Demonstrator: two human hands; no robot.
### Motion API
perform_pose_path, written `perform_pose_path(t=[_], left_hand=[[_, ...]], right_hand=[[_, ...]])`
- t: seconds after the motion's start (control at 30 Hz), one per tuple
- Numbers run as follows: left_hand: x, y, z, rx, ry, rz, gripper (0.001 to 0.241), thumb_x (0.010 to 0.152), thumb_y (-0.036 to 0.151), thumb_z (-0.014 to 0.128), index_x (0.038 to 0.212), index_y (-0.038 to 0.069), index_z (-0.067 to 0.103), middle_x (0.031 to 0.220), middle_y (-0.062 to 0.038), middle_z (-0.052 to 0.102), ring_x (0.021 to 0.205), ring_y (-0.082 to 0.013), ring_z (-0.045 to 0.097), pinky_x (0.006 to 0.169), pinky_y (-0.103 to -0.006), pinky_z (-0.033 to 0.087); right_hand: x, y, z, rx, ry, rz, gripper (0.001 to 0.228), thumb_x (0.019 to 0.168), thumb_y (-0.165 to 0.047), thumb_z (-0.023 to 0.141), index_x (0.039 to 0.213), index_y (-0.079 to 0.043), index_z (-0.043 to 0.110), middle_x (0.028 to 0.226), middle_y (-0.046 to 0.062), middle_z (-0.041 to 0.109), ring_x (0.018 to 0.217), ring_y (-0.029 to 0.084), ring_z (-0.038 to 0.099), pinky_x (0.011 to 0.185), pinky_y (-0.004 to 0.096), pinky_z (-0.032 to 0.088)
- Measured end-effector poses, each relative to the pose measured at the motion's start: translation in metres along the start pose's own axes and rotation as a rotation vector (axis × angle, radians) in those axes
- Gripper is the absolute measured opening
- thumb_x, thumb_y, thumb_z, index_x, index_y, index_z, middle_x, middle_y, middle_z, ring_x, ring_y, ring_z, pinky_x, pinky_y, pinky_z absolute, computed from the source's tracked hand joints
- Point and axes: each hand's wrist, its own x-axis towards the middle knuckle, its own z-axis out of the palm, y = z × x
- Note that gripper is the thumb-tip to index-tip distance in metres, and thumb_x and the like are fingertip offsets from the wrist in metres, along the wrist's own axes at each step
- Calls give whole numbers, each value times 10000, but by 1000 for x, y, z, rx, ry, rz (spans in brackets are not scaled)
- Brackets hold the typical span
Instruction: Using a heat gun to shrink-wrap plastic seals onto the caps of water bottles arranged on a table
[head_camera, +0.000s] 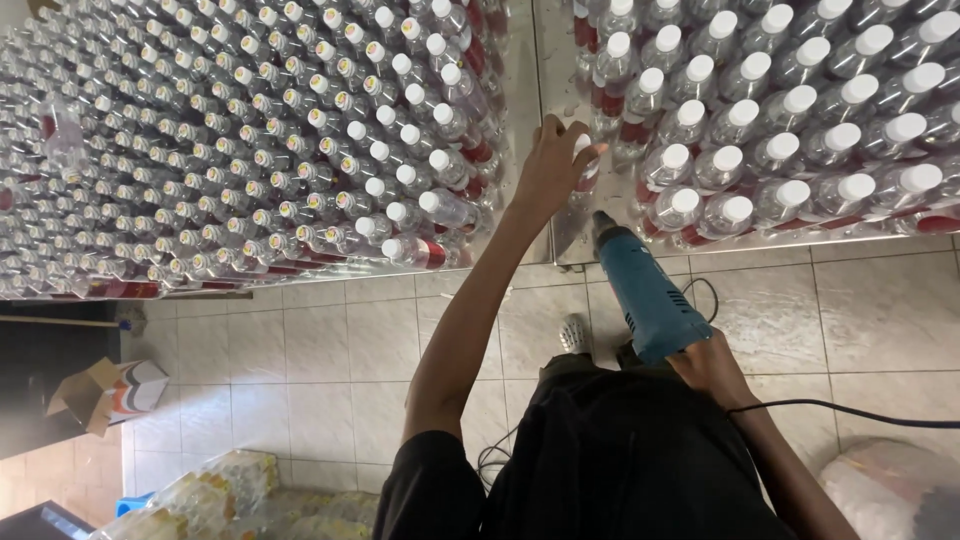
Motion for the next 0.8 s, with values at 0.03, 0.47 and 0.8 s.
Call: perform_pose_path(t=[0.03,0.47,0.8], left_hand=[[2,4,0,-3,-11,-65,449,1106,533,562,1302,133,617,1214,-161,525,1193,-435,668,925,-498,683],[6,-7,-16,-226,-49,-96,372,1085,457,680,1347,195,695,1186,-138,686,1183,-388,702,1028,-523,608],[0,-9,-15,-86,-63,-146,337,1083,343,682,1312,98,711,1168,-172,688,1136,-393,732,952,-506,624]], right_hand=[[-3,2,2,-12,10,12,496,953,-398,801,1403,-202,730,1408,151,737,1359,443,634,1153,696,571],[1,3,14,-327,344,-307,472,837,-354,830,1220,-86,770,1189,159,792,1192,430,732,1030,612,622],[-8,-6,6,-584,339,-405,422,825,-367,804,1164,-118,769,1157,143,803,1174,383,739,1020,556,625]])
